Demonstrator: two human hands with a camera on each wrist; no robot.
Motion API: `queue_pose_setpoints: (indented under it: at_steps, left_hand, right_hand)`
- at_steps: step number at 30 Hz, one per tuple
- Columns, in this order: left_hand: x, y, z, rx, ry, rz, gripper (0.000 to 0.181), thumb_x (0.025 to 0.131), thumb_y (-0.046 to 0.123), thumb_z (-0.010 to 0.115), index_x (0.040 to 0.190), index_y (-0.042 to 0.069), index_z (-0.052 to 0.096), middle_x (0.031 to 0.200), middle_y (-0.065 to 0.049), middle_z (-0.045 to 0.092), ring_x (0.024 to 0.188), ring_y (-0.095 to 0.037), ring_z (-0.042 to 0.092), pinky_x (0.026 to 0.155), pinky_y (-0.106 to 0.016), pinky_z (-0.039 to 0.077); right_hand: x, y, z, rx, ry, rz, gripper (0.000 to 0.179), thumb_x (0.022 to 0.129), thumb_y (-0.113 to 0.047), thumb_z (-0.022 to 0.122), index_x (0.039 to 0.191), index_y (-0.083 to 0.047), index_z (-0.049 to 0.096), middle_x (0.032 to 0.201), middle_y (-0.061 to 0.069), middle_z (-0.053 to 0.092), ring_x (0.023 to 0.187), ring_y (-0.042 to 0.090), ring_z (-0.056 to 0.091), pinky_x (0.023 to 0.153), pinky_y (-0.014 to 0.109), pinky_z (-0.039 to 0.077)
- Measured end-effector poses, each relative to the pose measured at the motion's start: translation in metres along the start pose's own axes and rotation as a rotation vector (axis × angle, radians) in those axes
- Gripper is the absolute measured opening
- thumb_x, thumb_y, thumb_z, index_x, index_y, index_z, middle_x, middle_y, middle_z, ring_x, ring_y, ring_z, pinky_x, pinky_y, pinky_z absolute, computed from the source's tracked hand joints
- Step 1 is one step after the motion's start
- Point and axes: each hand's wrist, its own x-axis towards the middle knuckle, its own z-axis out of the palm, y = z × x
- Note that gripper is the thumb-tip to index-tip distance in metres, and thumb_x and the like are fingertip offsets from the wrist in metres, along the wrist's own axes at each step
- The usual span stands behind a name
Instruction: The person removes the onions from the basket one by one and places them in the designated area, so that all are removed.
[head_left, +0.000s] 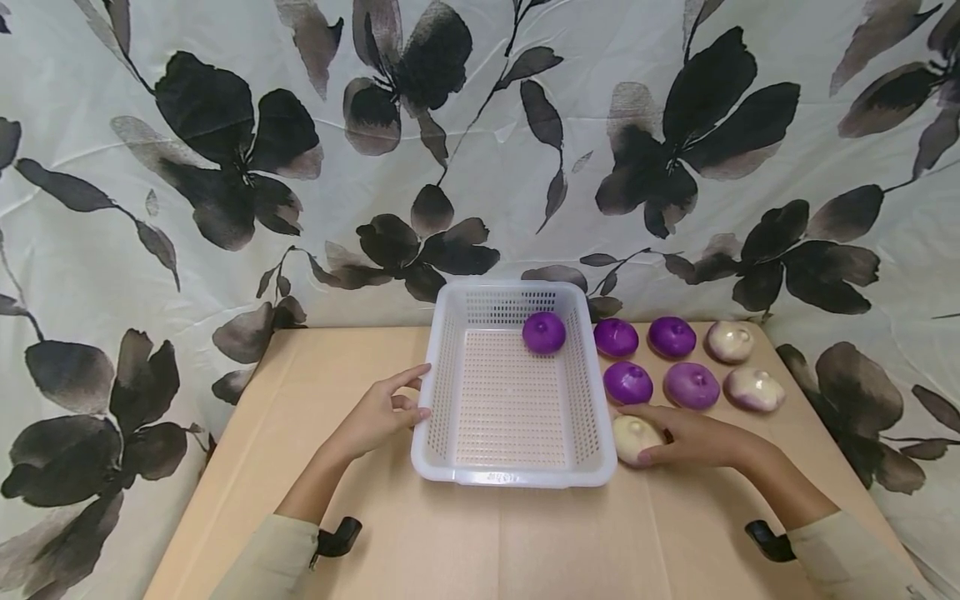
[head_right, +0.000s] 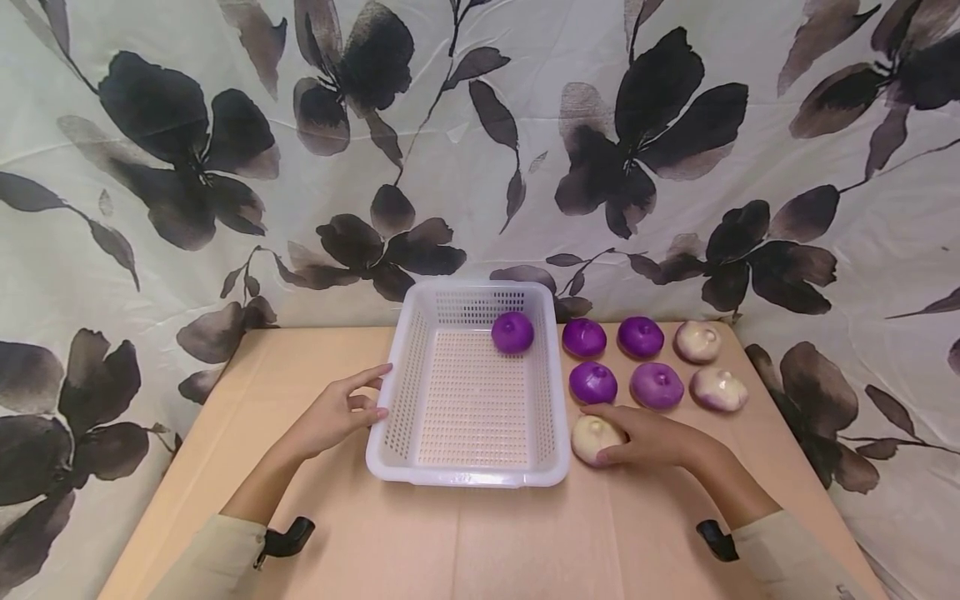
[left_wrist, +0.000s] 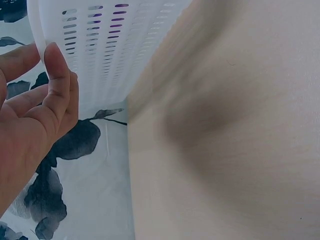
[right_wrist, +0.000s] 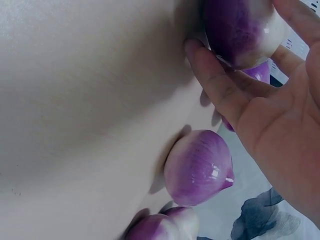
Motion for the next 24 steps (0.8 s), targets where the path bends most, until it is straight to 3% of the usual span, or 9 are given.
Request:
queue_pose_setpoints:
  at_steps: [5, 9, 14, 17, 24]
  left_hand:
    - [-0.001, 0.0, 0.0, -0.007, -0.001, -0.001, 0.073, 0.092, -0.001, 0.072, 0.158, 0.005, 0.04, 0.136, -0.027, 0.049, 0.088, -0.023, 0.071, 0.074, -0.029, 0.062]
    - [-0.001, 0.0, 0.001, -0.009, 0.0, -0.002, 0.073, 0.092, -0.001, 0.072, 0.158, 0.005, 0.04, 0.137, -0.027, 0.049, 0.088, -0.023, 0.071, 0.074, -0.029, 0.062]
    - [-0.001, 0.0, 0.001, -0.013, -0.002, -0.001, 0.073, 0.092, -0.001, 0.072, 0.158, 0.005, 0.04, 0.137, -0.027, 0.048, 0.09, -0.024, 0.072, 0.074, -0.03, 0.063]
    - [0.0, 0.0, 0.001, -0.008, -0.003, -0.004, 0.074, 0.092, -0.001, 0.072, 0.158, 0.005, 0.04, 0.137, -0.027, 0.048, 0.09, -0.024, 0.072, 0.074, -0.03, 0.063]
    - [0.001, 0.001, 0.0, -0.005, -0.004, -0.005, 0.074, 0.092, -0.001, 0.072, 0.158, 0.005, 0.039, 0.137, -0.026, 0.049, 0.089, -0.022, 0.072, 0.075, -0.03, 0.063]
  right_hand:
    - [0.0, 0.0, 0.0, 0.003, 0.004, 0.037, 0.079, 0.094, -0.044, 0.074, 0.157, -0.009, 0.043, 0.155, 0.013, 0.051, 0.138, 0.03, 0.051, 0.112, 0.037, 0.045]
    - [-0.002, -0.001, -0.001, -0.006, 0.007, 0.062, 0.08, 0.093, -0.045, 0.074, 0.158, -0.01, 0.042, 0.156, 0.012, 0.051, 0.136, 0.028, 0.051, 0.111, 0.041, 0.046]
    - [-0.005, -0.004, -0.005, -0.024, 0.011, 0.056, 0.079, 0.093, -0.044, 0.074, 0.156, -0.009, 0.043, 0.15, 0.012, 0.055, 0.125, 0.018, 0.055, 0.105, 0.041, 0.05]
    - [-0.007, -0.004, -0.008, -0.023, 0.014, 0.052, 0.077, 0.093, -0.042, 0.076, 0.155, -0.008, 0.045, 0.141, 0.01, 0.061, 0.112, 0.017, 0.057, 0.095, 0.037, 0.052]
    - [-0.014, -0.005, -0.019, 0.021, 0.029, 0.084, 0.076, 0.091, -0.038, 0.079, 0.15, -0.002, 0.049, 0.146, 0.024, 0.056, 0.123, 0.038, 0.062, 0.092, 0.051, 0.059]
